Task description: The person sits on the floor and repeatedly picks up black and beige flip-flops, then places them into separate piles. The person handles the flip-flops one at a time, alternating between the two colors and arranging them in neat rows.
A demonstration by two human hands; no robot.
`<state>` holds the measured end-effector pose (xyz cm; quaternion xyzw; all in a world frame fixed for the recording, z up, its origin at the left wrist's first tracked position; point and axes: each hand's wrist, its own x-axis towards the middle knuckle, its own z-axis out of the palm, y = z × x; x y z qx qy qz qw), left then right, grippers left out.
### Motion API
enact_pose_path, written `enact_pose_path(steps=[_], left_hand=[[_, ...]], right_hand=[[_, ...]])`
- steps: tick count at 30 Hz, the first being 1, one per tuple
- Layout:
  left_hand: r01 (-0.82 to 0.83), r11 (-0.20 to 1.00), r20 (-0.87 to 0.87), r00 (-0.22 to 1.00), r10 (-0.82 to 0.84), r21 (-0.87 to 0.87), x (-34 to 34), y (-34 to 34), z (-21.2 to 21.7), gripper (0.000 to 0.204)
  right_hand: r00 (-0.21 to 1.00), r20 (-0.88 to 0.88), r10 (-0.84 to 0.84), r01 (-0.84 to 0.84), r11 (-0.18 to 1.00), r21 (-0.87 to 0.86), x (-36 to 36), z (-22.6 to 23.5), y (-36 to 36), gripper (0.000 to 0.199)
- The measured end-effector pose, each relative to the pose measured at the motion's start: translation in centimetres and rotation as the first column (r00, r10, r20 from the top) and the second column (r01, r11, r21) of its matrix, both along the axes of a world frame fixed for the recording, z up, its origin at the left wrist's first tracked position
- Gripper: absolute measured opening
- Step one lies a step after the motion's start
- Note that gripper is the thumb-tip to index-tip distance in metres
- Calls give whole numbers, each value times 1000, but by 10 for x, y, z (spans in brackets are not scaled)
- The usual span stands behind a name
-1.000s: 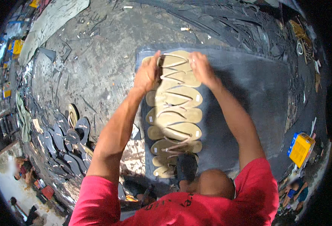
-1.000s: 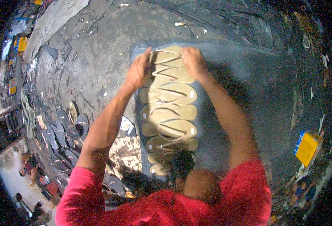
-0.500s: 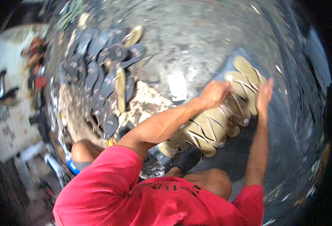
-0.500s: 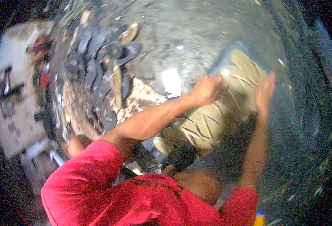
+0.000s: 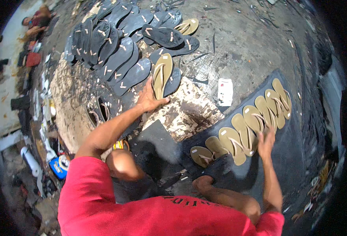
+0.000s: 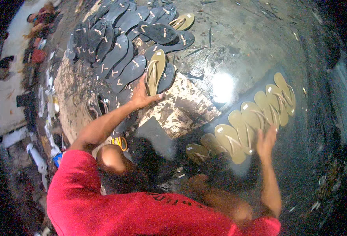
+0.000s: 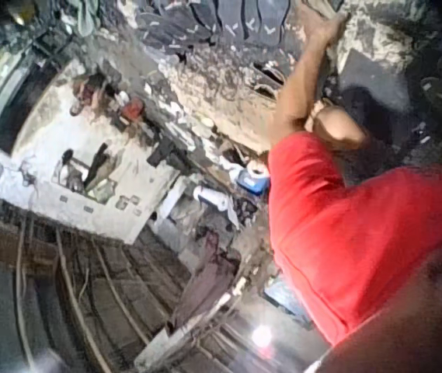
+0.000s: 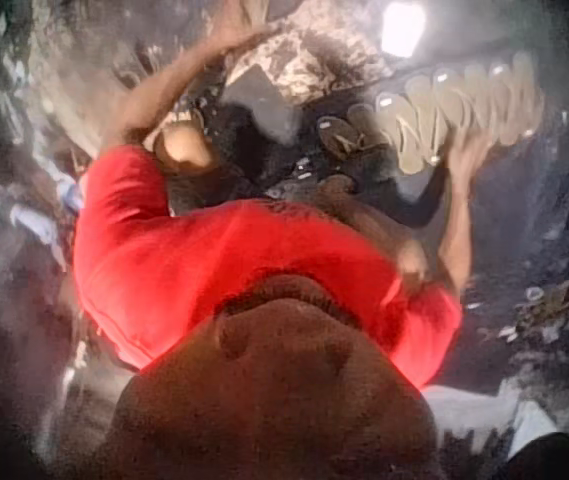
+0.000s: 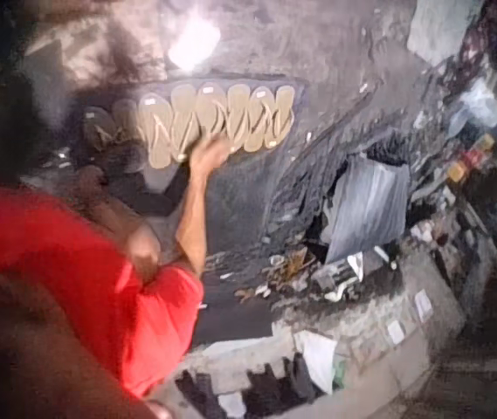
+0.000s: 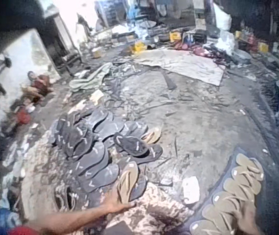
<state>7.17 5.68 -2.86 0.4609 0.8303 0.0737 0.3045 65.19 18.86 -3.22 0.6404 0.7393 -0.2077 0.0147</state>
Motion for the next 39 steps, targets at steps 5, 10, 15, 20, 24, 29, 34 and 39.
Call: enact_pose_path(steps=[5,10,15,20,24,29,34,39], left_hand=[[-296,946,455,866,207,135,1,-24,12,101],[-439,898,884,429,186,24,-5,-50,37,82],[-493,801,940,-152,305,-339,-33,-86,25,52],[-605,661,830,-555,49,-444,-73,-107,41,67],[-564,747,837,-547,-17,-353,-74,-120,51,61],[-587,769,928,-373,23,-255,-35,-122,72,56],[-503,864,974,-179,-139,31,-3,-91,132,40],[-452,768,783,614,-102,454,25,-80,192,42]], right_hand=[[851,-429,304,-348,937,-26,-242,76,-15,61],[700,-709,-83,-25,990,-141,-381,6,-74,80],[387,-825,-413,93,907,-410,-391,-10,-96,48],[342,-777,-528,320,843,-431,-383,16,-84,38],[417,-774,-477,324,873,-364,-371,-19,-82,41],[607,-773,-182,270,963,-15,-363,-45,-95,44],[582,-813,-11,284,940,191,-375,-23,-110,37],[629,-777,-6,210,964,163,-392,-28,-122,30]])
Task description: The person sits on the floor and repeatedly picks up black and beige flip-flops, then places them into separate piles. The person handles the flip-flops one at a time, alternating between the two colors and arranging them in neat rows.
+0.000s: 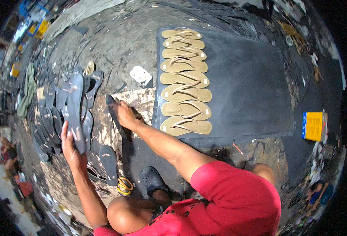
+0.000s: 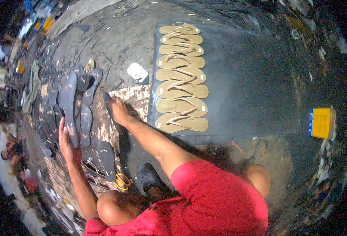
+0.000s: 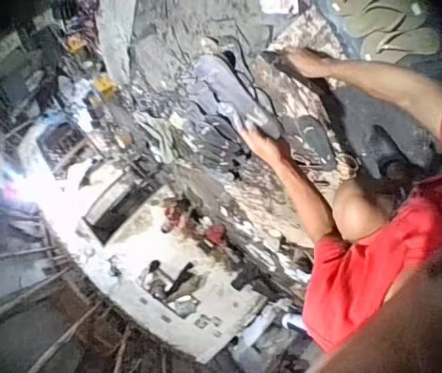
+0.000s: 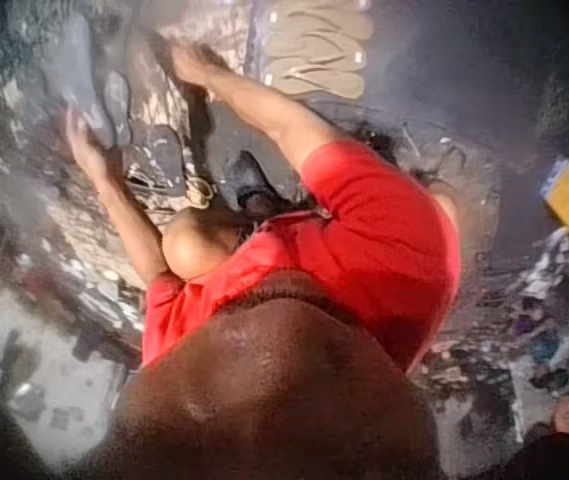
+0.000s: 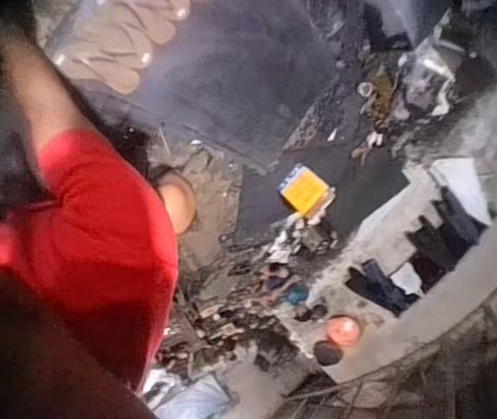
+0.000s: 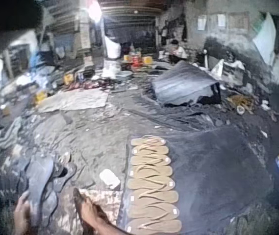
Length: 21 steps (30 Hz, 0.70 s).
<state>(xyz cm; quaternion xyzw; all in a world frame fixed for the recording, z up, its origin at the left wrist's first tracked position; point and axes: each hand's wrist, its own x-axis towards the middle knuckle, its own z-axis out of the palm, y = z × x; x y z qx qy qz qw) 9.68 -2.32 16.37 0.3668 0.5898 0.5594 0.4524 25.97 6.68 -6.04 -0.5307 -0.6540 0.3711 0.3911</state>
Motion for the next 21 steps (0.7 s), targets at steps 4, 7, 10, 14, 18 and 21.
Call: enact_pose_path(steps=[4,7,10,14,18,21], left_hand=[[-52,997,-168,985,42,-58,16,1,19,41],[-40,999,-144,989,38,-13,29,10,30,42],[79,981,11,997,-78,-176,56,32,50,51],[525,783,411,829,-380,-335,152,65,59,57],[839,481,506,540,-673,-256,272,72,39,84],[861,503,350,495,-795,-75,345,47,-2,58]], right_hand=[[952,-68,299,-306,945,-114,0,6,5,47],[908,-316,276,-348,916,-200,35,49,11,54],[921,-274,275,-328,929,-170,142,110,22,85],[923,-83,376,-337,893,300,319,198,2,73],[993,2,117,-117,993,-33,455,237,-102,39],[985,-42,-170,166,982,-88,493,212,-176,37]])
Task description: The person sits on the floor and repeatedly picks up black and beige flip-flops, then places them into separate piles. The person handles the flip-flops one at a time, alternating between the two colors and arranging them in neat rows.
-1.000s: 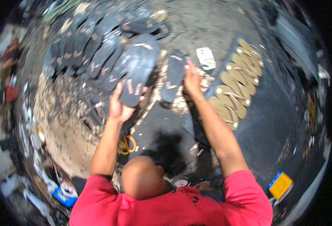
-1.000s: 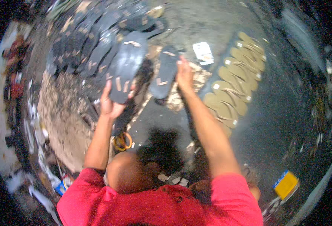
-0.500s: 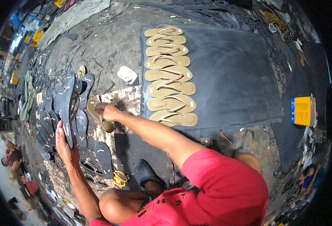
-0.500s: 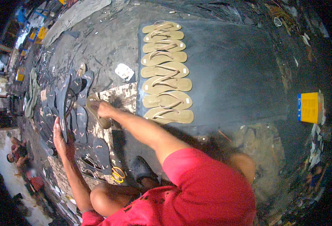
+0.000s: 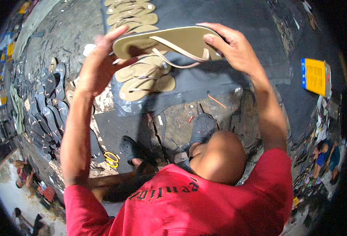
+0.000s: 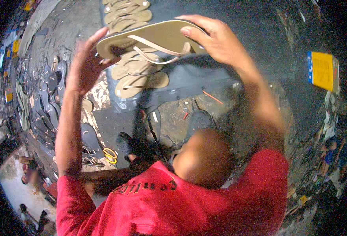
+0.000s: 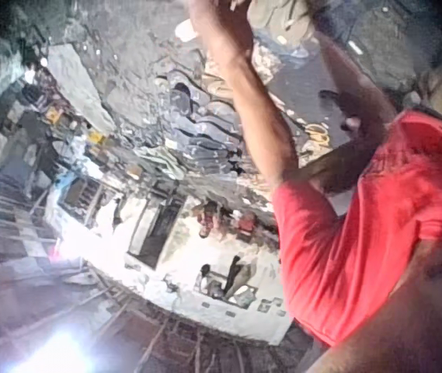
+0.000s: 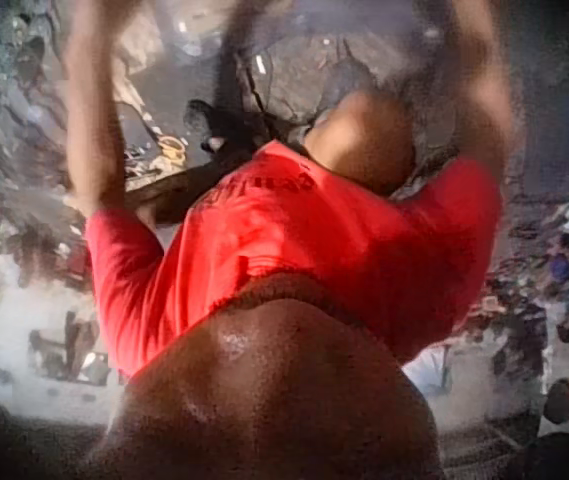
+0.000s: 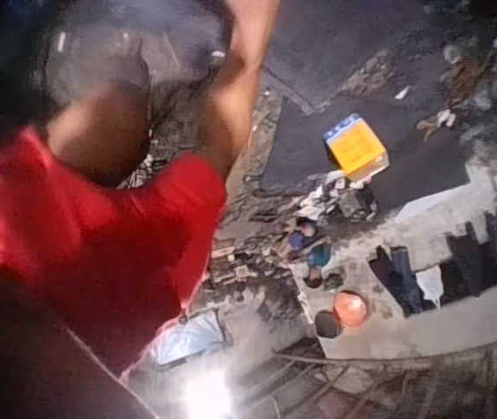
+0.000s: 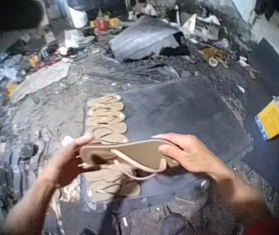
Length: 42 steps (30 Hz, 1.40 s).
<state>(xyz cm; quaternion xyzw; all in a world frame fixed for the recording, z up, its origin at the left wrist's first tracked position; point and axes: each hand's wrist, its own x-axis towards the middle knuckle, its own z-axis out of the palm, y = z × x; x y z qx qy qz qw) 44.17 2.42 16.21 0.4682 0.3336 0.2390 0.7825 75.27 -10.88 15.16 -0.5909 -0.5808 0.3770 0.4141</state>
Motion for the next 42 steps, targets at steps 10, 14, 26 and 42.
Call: enact_pose_path(steps=[10,14,26,42], left_hand=[[-366,847,-208,929,307,-385,95,-117,-144,26],[-260,962,-502,845,185,-83,88,-140,-193,38],[-9,977,-700,696,158,212,80,-145,-228,24],[599,593,-723,690,-41,538,110,-190,-201,59]], right_hand=[[480,-671,-565,382,823,-420,53,-117,-115,41],[657,-479,-583,312,787,-532,72,-161,-134,40],[788,-401,-467,299,860,-414,77,-220,-141,35],[751,600,-276,365,931,-29,52,-236,-169,31]])
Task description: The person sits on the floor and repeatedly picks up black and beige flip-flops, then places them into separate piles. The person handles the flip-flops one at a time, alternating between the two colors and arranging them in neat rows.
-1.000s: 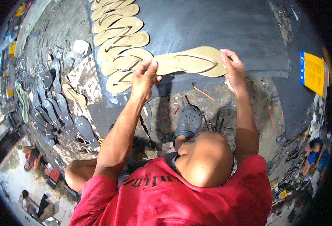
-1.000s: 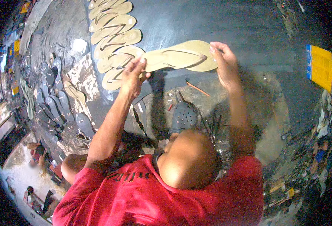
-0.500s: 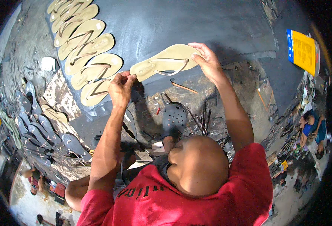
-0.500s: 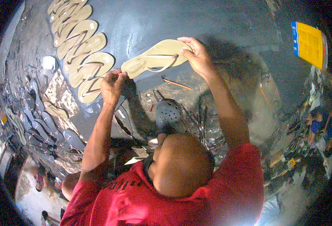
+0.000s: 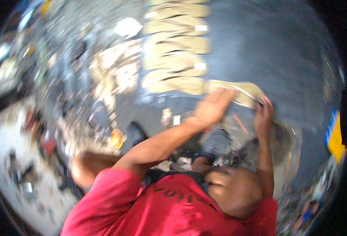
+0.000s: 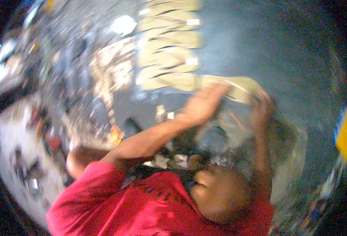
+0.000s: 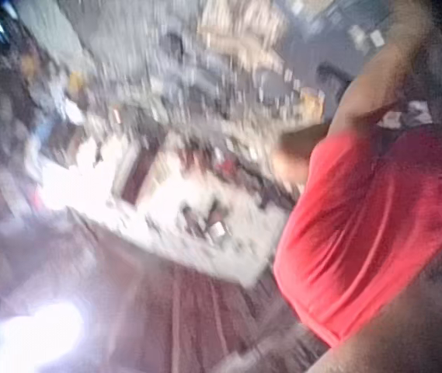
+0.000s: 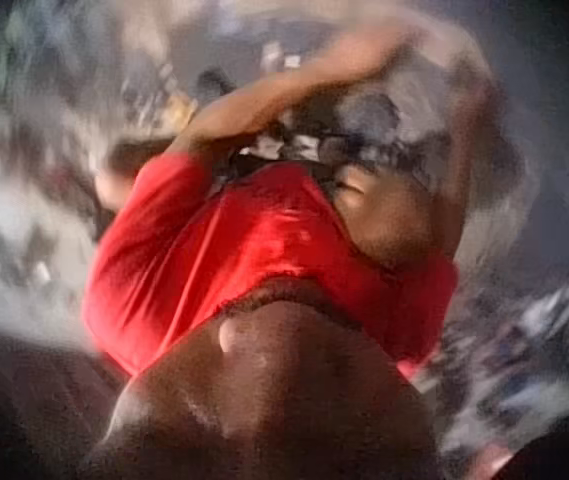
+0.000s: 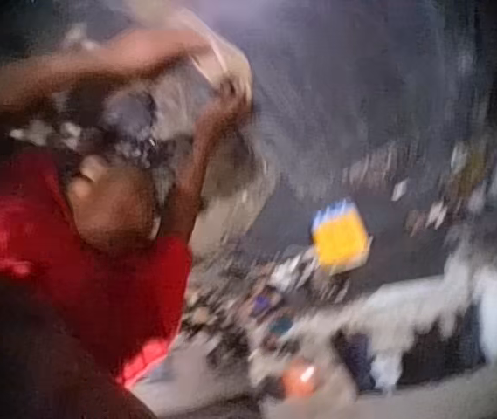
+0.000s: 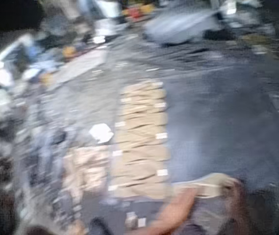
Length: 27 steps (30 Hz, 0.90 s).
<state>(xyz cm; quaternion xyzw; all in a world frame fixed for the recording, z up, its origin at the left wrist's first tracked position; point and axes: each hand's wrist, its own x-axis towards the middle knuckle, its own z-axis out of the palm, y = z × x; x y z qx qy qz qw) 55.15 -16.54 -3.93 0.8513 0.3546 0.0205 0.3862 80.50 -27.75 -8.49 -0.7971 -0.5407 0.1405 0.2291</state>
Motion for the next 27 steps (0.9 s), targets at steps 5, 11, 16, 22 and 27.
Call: enact_pose_path(steps=[5,11,16,22,27], left_hand=[[-118,989,39,992,122,-90,13,37,25,56],[-937,53,271,154,950,346,-224,193,-20,74],[-717,263,-327,51,944,646,-484,194,-9,70],[-562,750,-813,217,541,349,-615,186,83,60],[-786,-44,-144,-168,975,616,-663,157,30,67]], right_hand=[[978,-63,200,-210,944,-254,9,34,5,37],[993,-118,-30,23,998,-61,56,67,6,37],[986,-128,-103,98,994,-48,45,56,1,40],[1000,-8,-2,1,998,-60,21,85,56,39],[988,70,141,-138,989,-51,-41,127,120,37]])
